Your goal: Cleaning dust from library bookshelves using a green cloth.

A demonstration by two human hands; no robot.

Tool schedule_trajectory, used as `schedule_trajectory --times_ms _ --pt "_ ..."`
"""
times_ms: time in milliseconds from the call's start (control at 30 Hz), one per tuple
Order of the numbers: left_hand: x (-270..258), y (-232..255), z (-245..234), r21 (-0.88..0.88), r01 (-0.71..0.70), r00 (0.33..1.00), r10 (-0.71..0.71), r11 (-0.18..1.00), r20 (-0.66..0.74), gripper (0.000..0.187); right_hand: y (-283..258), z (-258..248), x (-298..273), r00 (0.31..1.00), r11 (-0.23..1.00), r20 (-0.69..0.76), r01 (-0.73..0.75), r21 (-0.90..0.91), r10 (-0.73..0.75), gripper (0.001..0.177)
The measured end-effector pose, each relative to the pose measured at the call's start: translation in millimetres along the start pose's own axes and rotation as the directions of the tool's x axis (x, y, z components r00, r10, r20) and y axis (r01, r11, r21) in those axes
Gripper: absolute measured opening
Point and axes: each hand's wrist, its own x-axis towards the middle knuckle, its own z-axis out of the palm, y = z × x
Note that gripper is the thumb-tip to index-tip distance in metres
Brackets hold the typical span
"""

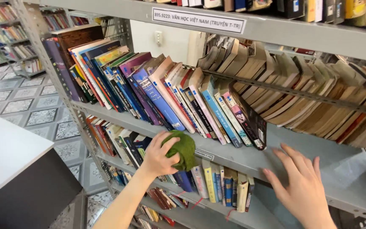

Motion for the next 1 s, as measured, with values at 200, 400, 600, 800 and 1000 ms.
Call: schedule_trajectory --times_ms 200,400,600,800,1000 --pt "-48 -61 18 0.076 -0.112 0.964 0.126 0.991 -0.234 0.048 -26 23 -37 0.987 0.986 0.0 -0.162 0.036 0.162 0.041" --pt "-116 -172 -68 0.349 0.187 0.982 -0.183 0.918 -0.045 0.045 -75 31 -34 0.986 0.986 -0.058 -0.155 0.056 0.158 0.035" --pt "-131 -226 -117 0.458 0.264 0.959 -0.283 0.849 -0.027 0.041 -113 38 -29 0.975 0.981 -0.116 -0.189 0.031 0.191 0.024" --pt "-114 -198 -59 0.201 0.166 0.98 -0.138 0.965 -0.146 0.046 -115 47 -39 0.958 0.979 -0.217 -0.2 -0.042 0.187 0.027" --pt "-10 -94 -29 0.007 -0.081 0.965 0.081 0.997 -0.248 0.032 -167 80 -22 0.977 0.996 -0.21 -0.022 0.082 0.039 0.034"
